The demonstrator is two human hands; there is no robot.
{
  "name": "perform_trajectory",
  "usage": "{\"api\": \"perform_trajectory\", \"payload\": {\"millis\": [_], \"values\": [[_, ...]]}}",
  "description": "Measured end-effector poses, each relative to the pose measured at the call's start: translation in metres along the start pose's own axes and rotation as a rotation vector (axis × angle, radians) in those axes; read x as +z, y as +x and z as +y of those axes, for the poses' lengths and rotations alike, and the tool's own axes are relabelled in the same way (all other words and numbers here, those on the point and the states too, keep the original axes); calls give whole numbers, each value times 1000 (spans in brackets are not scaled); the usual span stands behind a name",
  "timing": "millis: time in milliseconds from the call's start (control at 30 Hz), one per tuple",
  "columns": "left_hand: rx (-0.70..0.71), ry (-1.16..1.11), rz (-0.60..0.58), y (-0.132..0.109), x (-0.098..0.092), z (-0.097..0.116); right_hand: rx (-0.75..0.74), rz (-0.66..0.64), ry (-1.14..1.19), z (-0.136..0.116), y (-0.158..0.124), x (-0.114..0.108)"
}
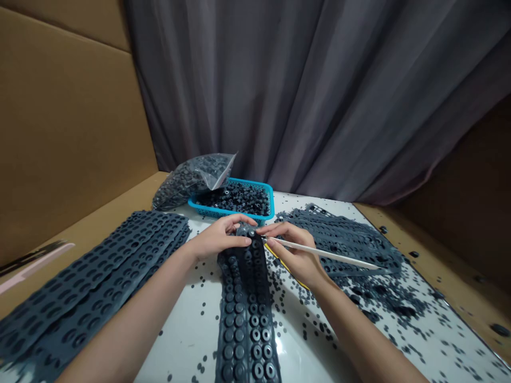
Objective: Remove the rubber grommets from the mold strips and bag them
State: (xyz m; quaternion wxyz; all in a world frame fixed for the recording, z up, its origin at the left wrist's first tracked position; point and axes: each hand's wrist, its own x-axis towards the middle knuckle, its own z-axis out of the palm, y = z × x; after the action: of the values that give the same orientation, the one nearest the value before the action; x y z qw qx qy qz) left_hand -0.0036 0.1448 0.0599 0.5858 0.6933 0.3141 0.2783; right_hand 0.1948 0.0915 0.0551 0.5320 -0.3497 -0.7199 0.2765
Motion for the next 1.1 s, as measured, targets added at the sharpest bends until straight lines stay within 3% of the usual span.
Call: {"api": "perform_trajectory", "payload": {"millis": [267, 433, 700, 1100], "values": [[24, 50, 7, 1, 3, -1, -10, -49, -44, 0, -1, 1], [35, 87, 79, 1, 6, 1, 75, -27, 46, 7, -2, 1], [77, 91, 75, 0, 9, 1, 209, -7, 234, 16, -1, 3], [78, 151, 93, 1, 9, 3, 204, -2, 214, 14, -1, 3]]}}
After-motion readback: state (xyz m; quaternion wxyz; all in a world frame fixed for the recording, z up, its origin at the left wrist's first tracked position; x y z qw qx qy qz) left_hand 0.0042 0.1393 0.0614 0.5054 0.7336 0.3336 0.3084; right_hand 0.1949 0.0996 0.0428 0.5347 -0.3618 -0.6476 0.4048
